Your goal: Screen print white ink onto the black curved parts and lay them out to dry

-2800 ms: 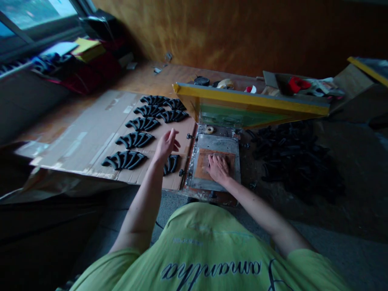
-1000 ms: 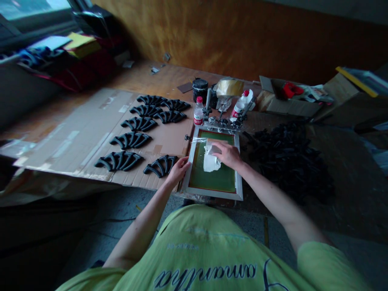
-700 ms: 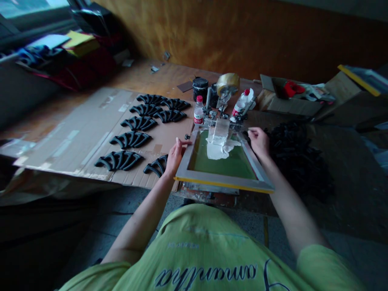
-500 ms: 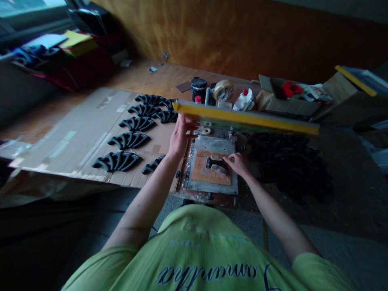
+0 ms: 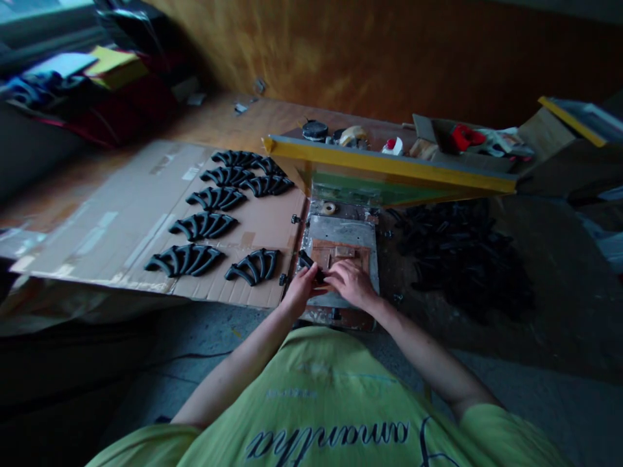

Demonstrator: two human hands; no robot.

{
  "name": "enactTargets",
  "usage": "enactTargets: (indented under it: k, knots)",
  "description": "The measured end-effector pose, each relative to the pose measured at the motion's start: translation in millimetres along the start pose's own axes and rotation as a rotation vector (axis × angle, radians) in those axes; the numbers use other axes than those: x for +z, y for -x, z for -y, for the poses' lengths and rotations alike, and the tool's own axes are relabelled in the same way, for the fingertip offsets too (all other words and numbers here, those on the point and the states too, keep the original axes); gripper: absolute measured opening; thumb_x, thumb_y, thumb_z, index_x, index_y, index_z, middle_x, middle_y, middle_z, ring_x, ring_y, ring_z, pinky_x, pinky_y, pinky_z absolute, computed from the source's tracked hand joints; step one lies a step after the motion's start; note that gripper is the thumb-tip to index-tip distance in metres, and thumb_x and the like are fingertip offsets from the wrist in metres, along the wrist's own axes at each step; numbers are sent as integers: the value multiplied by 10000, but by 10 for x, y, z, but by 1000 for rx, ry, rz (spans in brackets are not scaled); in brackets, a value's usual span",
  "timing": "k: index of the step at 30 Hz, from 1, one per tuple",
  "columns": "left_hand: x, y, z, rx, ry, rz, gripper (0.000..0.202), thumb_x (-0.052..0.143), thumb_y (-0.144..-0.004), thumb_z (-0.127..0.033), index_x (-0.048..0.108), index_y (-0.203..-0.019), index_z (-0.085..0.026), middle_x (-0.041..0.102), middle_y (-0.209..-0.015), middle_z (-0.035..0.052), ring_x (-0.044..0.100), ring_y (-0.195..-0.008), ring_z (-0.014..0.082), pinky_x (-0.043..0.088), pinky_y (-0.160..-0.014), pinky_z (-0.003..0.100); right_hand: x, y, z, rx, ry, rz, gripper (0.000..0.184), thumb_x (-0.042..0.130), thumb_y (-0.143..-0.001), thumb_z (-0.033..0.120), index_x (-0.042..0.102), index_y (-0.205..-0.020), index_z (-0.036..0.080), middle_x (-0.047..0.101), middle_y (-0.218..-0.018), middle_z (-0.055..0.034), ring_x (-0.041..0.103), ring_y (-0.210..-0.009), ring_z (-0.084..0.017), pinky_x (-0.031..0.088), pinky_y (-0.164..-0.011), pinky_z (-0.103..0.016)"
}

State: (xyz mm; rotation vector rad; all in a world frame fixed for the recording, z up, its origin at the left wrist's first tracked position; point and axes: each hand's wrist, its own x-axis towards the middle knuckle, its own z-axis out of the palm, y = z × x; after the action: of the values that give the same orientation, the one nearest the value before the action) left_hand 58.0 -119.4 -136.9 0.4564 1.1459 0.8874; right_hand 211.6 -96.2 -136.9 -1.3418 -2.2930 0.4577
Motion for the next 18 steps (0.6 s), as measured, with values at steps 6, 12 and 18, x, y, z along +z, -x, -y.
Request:
enactTargets:
  k: [6, 12, 18]
  knots:
    - [-955, -68, -228, 155, -82, -441, 439, 570, -865, -604, 517, -962, -179, 729, -946, 97, 711, -632, 155, 545, -550, 245, -619, 301, -1130, 662, 439, 305, 216, 542, -949, 289, 662, -1087, 174, 721, -965, -152, 696, -922, -250, 514, -782, -334]
    - [-2011, -119, 88, -58, -323, -764, 469, 356, -958, -570, 575, -1006, -158, 721, -791, 135, 727, -656, 219, 565, -556, 293, -746, 813, -1987, 965, 627, 532, 337, 512, -932, 269, 603, -1232, 146, 712, -1021, -216, 697, -1009, -328, 541, -772, -403]
    - [-2310, -392, 1, -198, -721, -750, 594, 346, -922, -594, 679, -857, -106, 681, -647, 186, 714, -659, 318, 571, -631, 416, -695, 914, -2134, 1032, 540, 397, 406, 521, -871, 199, 556, -1271, 139, 696, -1071, -234, 690, -1021, -346, 535, -817, -429]
